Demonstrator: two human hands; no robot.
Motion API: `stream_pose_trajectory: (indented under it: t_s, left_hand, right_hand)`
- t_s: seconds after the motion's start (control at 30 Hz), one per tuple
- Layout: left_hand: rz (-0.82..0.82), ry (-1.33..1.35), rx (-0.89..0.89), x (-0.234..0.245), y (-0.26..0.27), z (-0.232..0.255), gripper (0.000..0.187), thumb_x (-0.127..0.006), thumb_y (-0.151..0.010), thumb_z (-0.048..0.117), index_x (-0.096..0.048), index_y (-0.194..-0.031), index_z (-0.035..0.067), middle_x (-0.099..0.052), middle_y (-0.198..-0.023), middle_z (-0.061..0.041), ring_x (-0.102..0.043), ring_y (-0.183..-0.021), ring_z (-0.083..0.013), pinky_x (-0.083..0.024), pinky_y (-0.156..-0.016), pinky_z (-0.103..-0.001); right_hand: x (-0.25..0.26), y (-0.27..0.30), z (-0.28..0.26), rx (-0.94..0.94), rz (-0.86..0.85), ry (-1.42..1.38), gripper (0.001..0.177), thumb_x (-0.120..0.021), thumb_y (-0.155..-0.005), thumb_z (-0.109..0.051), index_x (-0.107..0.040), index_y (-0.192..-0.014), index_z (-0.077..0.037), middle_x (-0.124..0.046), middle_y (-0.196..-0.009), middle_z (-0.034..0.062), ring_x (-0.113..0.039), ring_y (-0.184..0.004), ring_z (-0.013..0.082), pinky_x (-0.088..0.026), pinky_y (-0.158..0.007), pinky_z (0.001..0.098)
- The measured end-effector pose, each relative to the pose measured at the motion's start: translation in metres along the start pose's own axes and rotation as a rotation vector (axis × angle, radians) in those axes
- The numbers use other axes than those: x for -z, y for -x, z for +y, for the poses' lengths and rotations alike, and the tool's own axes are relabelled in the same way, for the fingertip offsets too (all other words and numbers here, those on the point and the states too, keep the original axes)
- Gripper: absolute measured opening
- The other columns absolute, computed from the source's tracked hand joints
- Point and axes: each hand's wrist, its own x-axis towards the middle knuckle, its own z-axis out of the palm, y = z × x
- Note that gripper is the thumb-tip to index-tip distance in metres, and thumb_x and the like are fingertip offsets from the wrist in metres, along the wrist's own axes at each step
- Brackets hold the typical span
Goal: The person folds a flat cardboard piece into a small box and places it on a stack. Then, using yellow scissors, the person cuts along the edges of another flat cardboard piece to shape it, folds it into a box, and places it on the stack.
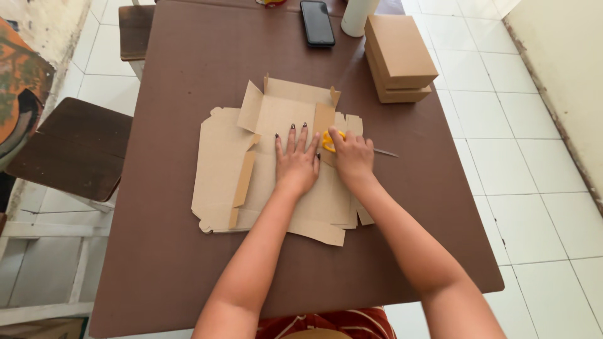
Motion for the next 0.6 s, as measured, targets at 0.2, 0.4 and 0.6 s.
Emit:
stream_pose_trajectory:
  t_s: [0.2,0.4,0.6]
  left_hand:
    - [-0.021,-0.030,0.002,-0.005,0.005,0.003,0.064,-0.043,-0.099,0.039,-0.028,-0.160,0.026,-0.018,-0.169,-0.006,-0.010,-0.157,-0.0314,-0.002,-0.123,-0.061]
    - [-0.013,-0.049,-0.006,-0.005,0.004,0.002,0.062,-0.040,-0.101,0.039,-0.027,-0.161,0.026,-0.017,-0.170,-0.006,-0.009,-0.157,-0.0306,-0.002,-0.123,-0.060]
    - [-0.049,-0.059,0.009,-0.004,0.003,0.003,0.064,-0.040,-0.100,0.038,-0.025,-0.161,0.026,-0.016,-0.170,-0.005,-0.007,-0.157,-0.0306,-0.002,-0.123,-0.060]
  right_hand:
    - [0.008,0.036,-0.002,0.026,-0.068,0.034,0.050,-0.064,-0.087,-0.010,-0.058,-0.132,-0.029,-0.064,-0.093,0.0026,-0.064,-0.082,0.0253,-0.043,-0.074,0.0420]
    - [-0.008,-0.007,-0.002,-0.039,0.021,0.036,0.050,-0.065,-0.083,-0.013,-0.057,-0.131,-0.028,-0.064,-0.094,0.0035,-0.065,-0.085,0.0267,-0.043,-0.074,0.0431]
    - [0.010,0.039,-0.003,0.018,-0.117,0.028,0.050,-0.062,-0.089,-0.011,-0.056,-0.135,-0.030,-0.063,-0.093,0.0025,-0.064,-0.083,0.0253,-0.043,-0.073,0.0427]
